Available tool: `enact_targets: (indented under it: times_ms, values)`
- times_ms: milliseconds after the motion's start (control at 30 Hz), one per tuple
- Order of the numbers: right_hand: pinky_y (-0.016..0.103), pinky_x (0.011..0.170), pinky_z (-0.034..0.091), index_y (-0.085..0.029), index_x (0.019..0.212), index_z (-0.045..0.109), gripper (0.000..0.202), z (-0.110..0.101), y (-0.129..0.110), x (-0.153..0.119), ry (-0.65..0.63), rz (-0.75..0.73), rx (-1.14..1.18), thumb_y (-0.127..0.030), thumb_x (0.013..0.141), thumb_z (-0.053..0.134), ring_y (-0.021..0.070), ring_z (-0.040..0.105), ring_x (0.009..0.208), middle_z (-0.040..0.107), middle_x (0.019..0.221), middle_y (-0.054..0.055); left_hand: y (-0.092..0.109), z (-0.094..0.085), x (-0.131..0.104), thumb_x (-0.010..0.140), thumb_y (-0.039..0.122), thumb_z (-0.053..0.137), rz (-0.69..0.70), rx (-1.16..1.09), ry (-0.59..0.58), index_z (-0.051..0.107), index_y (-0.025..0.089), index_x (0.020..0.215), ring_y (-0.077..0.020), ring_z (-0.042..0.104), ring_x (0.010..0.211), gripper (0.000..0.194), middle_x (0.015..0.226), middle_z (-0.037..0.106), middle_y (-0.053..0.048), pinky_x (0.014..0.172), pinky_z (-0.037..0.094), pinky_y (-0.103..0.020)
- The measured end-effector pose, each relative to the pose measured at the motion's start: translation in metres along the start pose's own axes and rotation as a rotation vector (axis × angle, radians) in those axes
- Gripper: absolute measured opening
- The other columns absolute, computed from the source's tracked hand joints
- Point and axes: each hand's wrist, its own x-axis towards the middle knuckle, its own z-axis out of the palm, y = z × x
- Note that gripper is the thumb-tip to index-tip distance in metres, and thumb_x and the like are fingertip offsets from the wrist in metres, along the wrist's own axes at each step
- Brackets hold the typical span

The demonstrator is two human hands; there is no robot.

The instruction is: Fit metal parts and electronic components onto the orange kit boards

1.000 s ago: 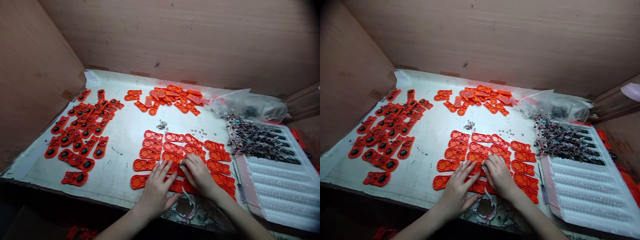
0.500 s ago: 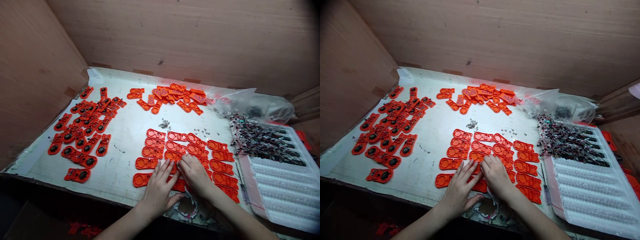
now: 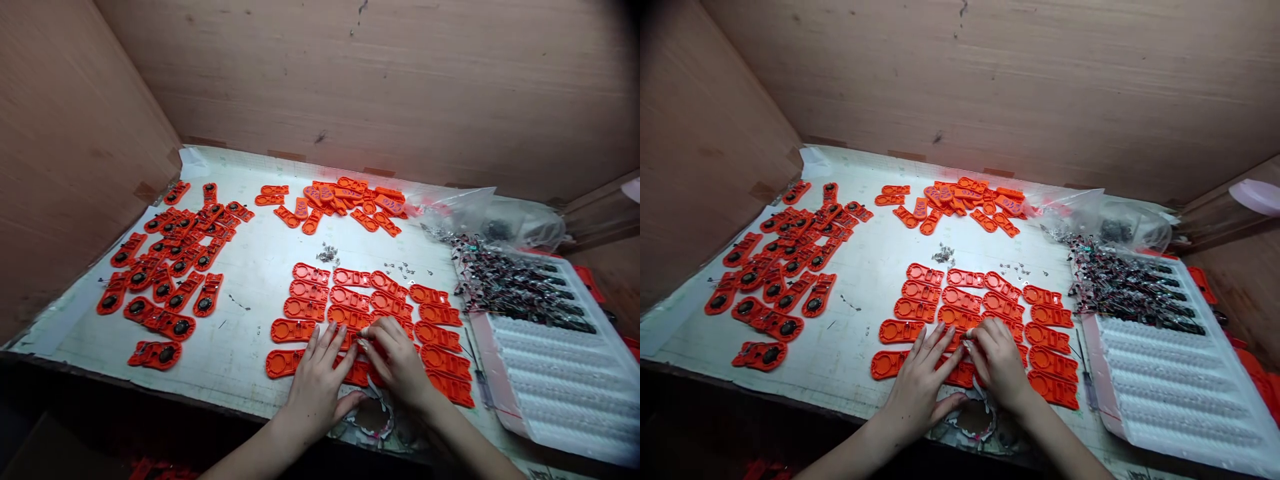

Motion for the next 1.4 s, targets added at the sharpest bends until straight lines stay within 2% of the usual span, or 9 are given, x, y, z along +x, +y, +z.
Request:
enact_targets:
  times_ms: [133, 300, 567, 800, 967, 1100, 1200, 1300, 1400]
  values:
    - [0.035, 0.069, 0.041, -0.018, 0.087, 0.054, 0.015, 0.009, 0.003, 0.008, -0.023, -0.054, -0.101, -0.018, 0.091, 0.041, 0.0203, 0.046, 0.077, 0.054, 0.082, 0.007, 0.001, -0.001, 0.000, 0.082, 0.048, 0.059, -0.010, -0.005, 0.002, 0.040, 0.022, 0.137, -0.0295, 0.022, 0.139, 0.064, 0.148, 0.031, -0.011, 0.110, 0.026, -0.052]
    - [0.033, 0.070, 0.042, -0.018, 0.087, 0.050, 0.015, 0.007, 0.008, 0.011, -0.071, 0.031, -0.005, -0.018, 0.093, 0.036, 0.0190, 0.046, 0.079, 0.053, 0.085, 0.007, 0.002, -0.001, 0.000, 0.079, 0.047, 0.062, -0.014, 0.006, -0.010, 0.038, 0.022, 0.139, -0.0305, 0.022, 0.139, 0.069, 0.148, 0.032, -0.012, 0.109, 0.027, -0.053]
    - [0.034, 0.071, 0.040, -0.017, 0.088, 0.051, 0.016, 0.010, 0.005, 0.013, -0.130, -0.019, -0.134, -0.018, 0.092, 0.036, 0.0202, 0.045, 0.080, 0.053, 0.087, 0.008, 0.001, 0.001, -0.001, 0.082, 0.051, 0.056, -0.028, -0.055, 0.013, 0.039, 0.023, 0.138, -0.0298, 0.022, 0.139, 0.065, 0.149, 0.031, -0.011, 0.110, 0.025, -0.053]
    - [0.033, 0.073, 0.036, -0.017, 0.088, 0.051, 0.014, 0.019, 0.007, 0.007, -0.023, 0.028, -0.148, -0.018, 0.092, 0.037, 0.0203, 0.048, 0.084, 0.054, 0.088, 0.007, 0.001, 0.000, -0.001, 0.083, 0.051, 0.055, -0.039, -0.073, 0.009, 0.038, 0.023, 0.138, -0.0289, 0.022, 0.139, 0.064, 0.149, 0.030, -0.010, 0.111, 0.025, -0.053]
    - [0.033, 0.072, 0.029, -0.017, 0.088, 0.050, 0.016, 0.014, 0.005, 0.006, -0.038, 0.058, -0.173, -0.021, 0.094, 0.036, 0.0196, 0.048, 0.082, 0.053, 0.086, 0.005, 0.002, 0.001, -0.001, 0.083, 0.051, 0.056, -0.049, -0.072, 0.005, 0.040, 0.024, 0.137, -0.0285, 0.021, 0.139, 0.062, 0.149, 0.031, -0.009, 0.111, 0.025, -0.053]
    - [0.034, 0.075, 0.028, -0.017, 0.093, 0.052, 0.013, 0.009, 0.001, 0.012, -0.073, -0.028, -0.165, -0.022, 0.093, 0.040, 0.0203, 0.047, 0.086, 0.056, 0.090, 0.006, 0.003, 0.001, -0.001, 0.083, 0.050, 0.056, -0.045, -0.068, 0.000, 0.042, 0.022, 0.136, -0.0290, 0.020, 0.139, 0.062, 0.149, 0.030, -0.010, 0.111, 0.025, -0.053]
    - [0.035, 0.076, 0.027, -0.017, 0.086, 0.054, 0.017, 0.007, -0.001, 0.016, -0.097, -0.083, -0.240, -0.018, 0.092, 0.038, 0.0201, 0.045, 0.083, 0.057, 0.085, 0.006, 0.002, 0.000, -0.001, 0.084, 0.053, 0.054, -0.046, -0.078, -0.001, 0.039, 0.022, 0.137, -0.0287, 0.021, 0.139, 0.063, 0.149, 0.029, -0.010, 0.111, 0.025, -0.053]
    - [0.035, 0.075, 0.027, -0.017, 0.082, 0.053, 0.018, 0.006, 0.000, 0.015, -0.102, -0.073, -0.286, -0.016, 0.091, 0.037, 0.0199, 0.045, 0.081, 0.056, 0.084, 0.006, 0.002, 0.000, -0.001, 0.084, 0.052, 0.054, -0.048, -0.080, -0.003, 0.039, 0.023, 0.138, -0.0287, 0.021, 0.139, 0.063, 0.149, 0.031, -0.010, 0.111, 0.025, -0.053]
    - [0.034, 0.074, 0.027, -0.018, 0.083, 0.050, 0.016, 0.006, 0.002, 0.013, -0.088, -0.020, -0.222, -0.016, 0.091, 0.036, 0.0197, 0.046, 0.080, 0.054, 0.084, 0.006, 0.002, 0.000, -0.001, 0.082, 0.049, 0.058, -0.052, -0.078, -0.001, 0.041, 0.023, 0.136, -0.0288, 0.022, 0.139, 0.062, 0.148, 0.032, -0.010, 0.111, 0.026, -0.052]
